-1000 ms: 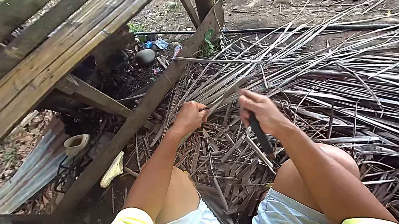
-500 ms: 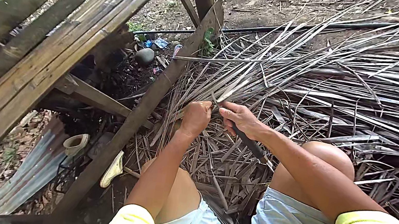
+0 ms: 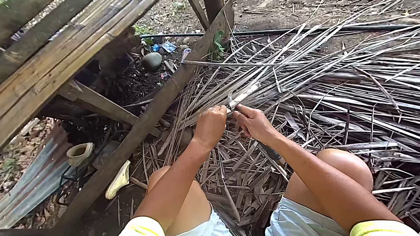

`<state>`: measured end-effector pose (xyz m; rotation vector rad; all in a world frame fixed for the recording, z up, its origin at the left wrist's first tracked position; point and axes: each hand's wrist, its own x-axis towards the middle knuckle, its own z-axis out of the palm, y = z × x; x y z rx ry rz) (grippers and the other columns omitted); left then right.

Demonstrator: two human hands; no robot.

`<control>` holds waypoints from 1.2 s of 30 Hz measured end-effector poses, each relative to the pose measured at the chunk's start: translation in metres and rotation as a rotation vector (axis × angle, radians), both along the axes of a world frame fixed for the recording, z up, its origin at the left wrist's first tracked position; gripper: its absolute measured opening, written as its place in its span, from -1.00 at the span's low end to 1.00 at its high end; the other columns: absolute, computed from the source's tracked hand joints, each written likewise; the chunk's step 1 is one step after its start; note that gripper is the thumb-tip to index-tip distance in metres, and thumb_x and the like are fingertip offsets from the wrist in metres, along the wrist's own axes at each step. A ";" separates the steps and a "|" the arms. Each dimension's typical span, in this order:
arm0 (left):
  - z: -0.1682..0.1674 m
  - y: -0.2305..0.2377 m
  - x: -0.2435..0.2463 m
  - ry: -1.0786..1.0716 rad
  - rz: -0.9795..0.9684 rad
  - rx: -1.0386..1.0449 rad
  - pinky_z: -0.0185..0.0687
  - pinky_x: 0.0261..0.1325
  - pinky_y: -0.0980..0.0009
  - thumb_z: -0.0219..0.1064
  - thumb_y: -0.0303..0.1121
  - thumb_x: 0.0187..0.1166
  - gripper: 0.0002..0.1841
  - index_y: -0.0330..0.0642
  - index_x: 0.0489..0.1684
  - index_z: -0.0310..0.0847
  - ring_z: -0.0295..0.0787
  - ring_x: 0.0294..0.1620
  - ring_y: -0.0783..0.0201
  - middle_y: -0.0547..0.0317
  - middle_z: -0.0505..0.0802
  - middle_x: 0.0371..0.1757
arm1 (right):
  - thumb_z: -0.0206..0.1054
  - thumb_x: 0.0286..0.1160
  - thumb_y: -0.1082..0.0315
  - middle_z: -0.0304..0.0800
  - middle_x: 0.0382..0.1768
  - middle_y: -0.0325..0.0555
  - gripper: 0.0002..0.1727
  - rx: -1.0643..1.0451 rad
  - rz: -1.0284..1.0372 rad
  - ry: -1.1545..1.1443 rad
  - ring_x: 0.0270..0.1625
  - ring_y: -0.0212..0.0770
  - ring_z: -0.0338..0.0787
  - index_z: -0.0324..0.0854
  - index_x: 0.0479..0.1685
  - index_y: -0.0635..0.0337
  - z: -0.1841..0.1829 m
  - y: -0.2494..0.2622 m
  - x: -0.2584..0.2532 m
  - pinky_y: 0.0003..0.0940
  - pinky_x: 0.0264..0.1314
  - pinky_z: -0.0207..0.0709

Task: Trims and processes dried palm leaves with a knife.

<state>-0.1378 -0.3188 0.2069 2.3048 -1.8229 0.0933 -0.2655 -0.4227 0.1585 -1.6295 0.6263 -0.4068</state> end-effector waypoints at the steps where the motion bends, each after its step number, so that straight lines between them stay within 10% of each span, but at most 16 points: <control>1: 0.001 0.001 -0.004 -0.014 0.000 -0.002 0.76 0.07 -0.09 0.19 -0.61 0.65 -0.77 -0.51 0.02 0.77 0.90 -0.03 -0.23 -0.30 0.88 -0.11 | 0.09 0.87 0.22 0.47 -0.59 -0.19 -0.58 0.007 -0.033 -0.012 -0.65 -0.35 0.45 0.53 0.49 0.29 -0.002 -0.004 0.000 -0.42 -0.54 0.43; 3: 0.002 0.003 -0.007 -0.010 -0.002 -0.029 0.77 0.03 -0.08 0.19 -0.62 0.62 -0.77 -0.50 0.01 0.78 0.90 -0.07 -0.21 -0.29 0.88 -0.15 | 0.07 0.88 0.22 0.43 -0.64 -0.26 -0.69 0.062 -0.087 -0.062 -0.70 -0.40 0.44 0.59 0.18 0.27 -0.005 -0.018 -0.001 -0.48 -0.61 0.43; 8: 0.000 0.009 0.000 0.030 -0.043 -0.159 0.79 -0.06 -0.05 0.22 -0.66 0.56 -0.77 -0.49 -0.04 0.82 0.91 -0.18 -0.18 -0.25 0.88 -0.24 | 0.11 0.85 0.31 0.50 -0.62 -0.30 -0.68 0.297 -0.318 -0.174 -0.75 -0.42 0.45 0.56 0.41 0.16 -0.005 -0.054 -0.010 -0.52 -0.72 0.43; 11: 0.001 0.008 0.000 0.038 -0.056 -0.147 0.79 -0.03 -0.04 0.23 -0.67 0.54 -0.76 -0.51 -0.02 0.81 0.92 -0.17 -0.18 -0.26 0.89 -0.23 | 0.16 0.79 0.36 0.56 -0.63 -0.31 -0.86 0.256 -0.456 -0.199 -0.76 -0.46 0.47 0.59 0.07 0.17 -0.007 -0.060 -0.011 -0.56 -0.75 0.42; 15: 0.010 0.024 -0.001 0.090 -0.031 -0.119 0.78 -0.10 -0.09 0.24 -0.65 0.58 -0.82 -0.46 -0.08 0.78 0.89 -0.17 -0.20 -0.26 0.87 -0.20 | 0.06 0.89 0.20 0.69 -0.24 -0.12 -0.50 0.193 -0.636 -0.141 -0.55 -0.36 0.48 0.35 0.73 0.09 -0.013 -0.089 -0.022 -0.41 -0.54 0.41; 18: 0.008 0.018 0.009 0.201 0.033 -0.089 0.72 0.00 -0.15 0.19 -0.58 0.65 -0.80 -0.47 -0.21 0.78 0.88 -0.13 -0.23 -0.29 0.87 -0.23 | 0.05 0.88 0.22 0.47 -0.55 -0.25 -0.48 0.137 -0.446 -0.185 -0.70 -0.37 0.43 0.30 0.74 0.14 0.004 -0.061 -0.020 -0.43 -0.67 0.44; 24: 0.003 0.001 0.014 0.500 0.123 -0.038 0.70 -0.06 0.09 0.18 -0.45 0.76 -0.73 -0.36 -0.16 0.84 0.80 -0.35 0.12 -0.04 0.87 -0.41 | 0.14 0.83 0.33 0.58 -0.54 -0.17 -0.38 0.151 0.006 -0.136 -0.68 -0.37 0.46 0.15 0.85 0.11 -0.005 0.008 -0.004 -0.46 -0.62 0.41; 36: 0.015 0.009 0.014 0.539 0.051 -0.013 0.66 -0.10 0.24 0.24 -0.44 0.76 -0.76 -0.32 -0.08 0.87 0.75 -0.39 0.27 0.06 0.87 -0.41 | 0.18 0.82 0.29 0.51 -0.59 -0.28 -0.46 0.264 -0.321 -0.188 -0.74 -0.41 0.43 0.34 0.74 0.13 -0.003 -0.054 -0.023 -0.51 -0.73 0.38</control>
